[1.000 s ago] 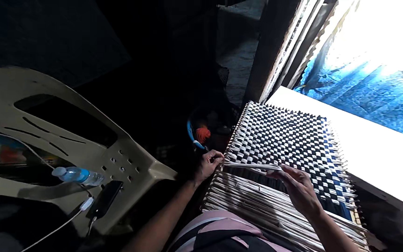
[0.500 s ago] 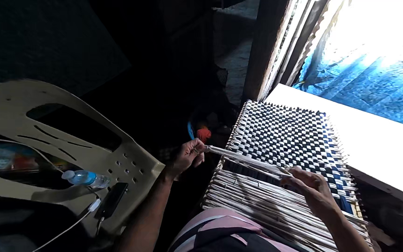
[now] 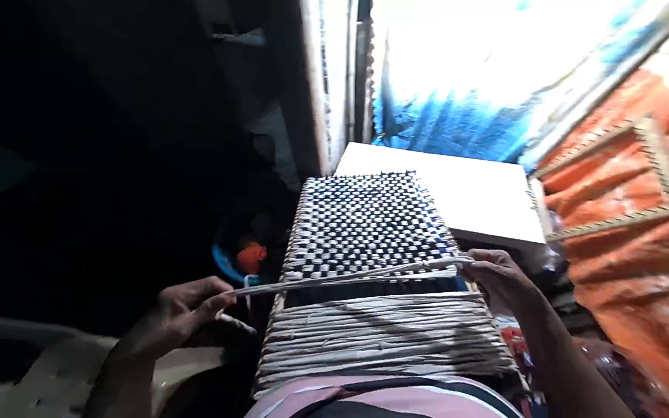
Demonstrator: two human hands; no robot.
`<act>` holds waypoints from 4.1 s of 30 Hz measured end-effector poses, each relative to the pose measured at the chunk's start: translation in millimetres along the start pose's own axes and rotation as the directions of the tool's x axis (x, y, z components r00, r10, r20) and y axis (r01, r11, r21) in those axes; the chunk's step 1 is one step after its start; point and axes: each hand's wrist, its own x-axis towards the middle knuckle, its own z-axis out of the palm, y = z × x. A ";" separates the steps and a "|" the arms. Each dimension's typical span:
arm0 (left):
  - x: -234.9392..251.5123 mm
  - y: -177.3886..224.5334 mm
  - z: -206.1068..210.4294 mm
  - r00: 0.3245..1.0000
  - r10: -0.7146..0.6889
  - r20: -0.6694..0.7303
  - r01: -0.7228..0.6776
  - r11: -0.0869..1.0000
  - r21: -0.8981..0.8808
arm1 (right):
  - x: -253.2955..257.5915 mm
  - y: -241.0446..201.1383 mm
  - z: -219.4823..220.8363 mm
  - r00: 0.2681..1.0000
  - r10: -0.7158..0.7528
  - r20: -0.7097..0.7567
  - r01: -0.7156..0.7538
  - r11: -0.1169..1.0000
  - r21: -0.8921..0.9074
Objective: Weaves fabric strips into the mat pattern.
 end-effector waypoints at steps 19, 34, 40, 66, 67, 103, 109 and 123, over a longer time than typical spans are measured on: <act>111.3 55.3 135.5 0.958 0.236 0.166 -0.245 0.969 0.037 | -12.6 61.8 -86.2 0.979 0.172 -0.111 -0.165 0.984 0.069; 55.8 54.5 98.6 0.951 0.153 0.271 -0.134 0.987 -0.086 | -24.0 90.6 -81.2 0.962 0.214 -0.171 -0.216 0.976 0.008; 28.1 35.2 67.4 0.978 -0.030 0.206 0.010 0.995 0.097 | -16.6 77.1 -78.3 0.916 0.316 -0.248 -0.336 0.941 -0.045; 2.7 -54.1 48.0 0.969 -0.217 -0.119 0.247 0.887 0.390 | -28.4 66.1 -58.8 0.772 0.245 -0.587 -0.401 0.904 -0.149; 2.5 -46.9 49.9 0.972 -0.188 -0.141 0.228 0.895 0.383 | -27.4 60.6 -54.3 0.810 0.138 -0.570 -0.384 0.859 -0.338; 10.7 -19.7 84.7 0.892 -0.452 0.009 0.293 0.592 0.751 | -4.4 74.0 1.6 0.991 -0.071 0.110 0.132 0.535 -0.834; 48.5 -4.5 68.1 0.774 -0.615 0.154 0.293 0.562 0.773 | -3.7 75.9 4.4 0.994 -0.049 0.097 0.109 0.532 -0.840; 93.5 37.4 104.0 0.692 -0.687 0.221 0.002 0.308 0.951 | -3.5 83.3 0.6 0.992 -0.062 0.113 0.129 0.530 -0.838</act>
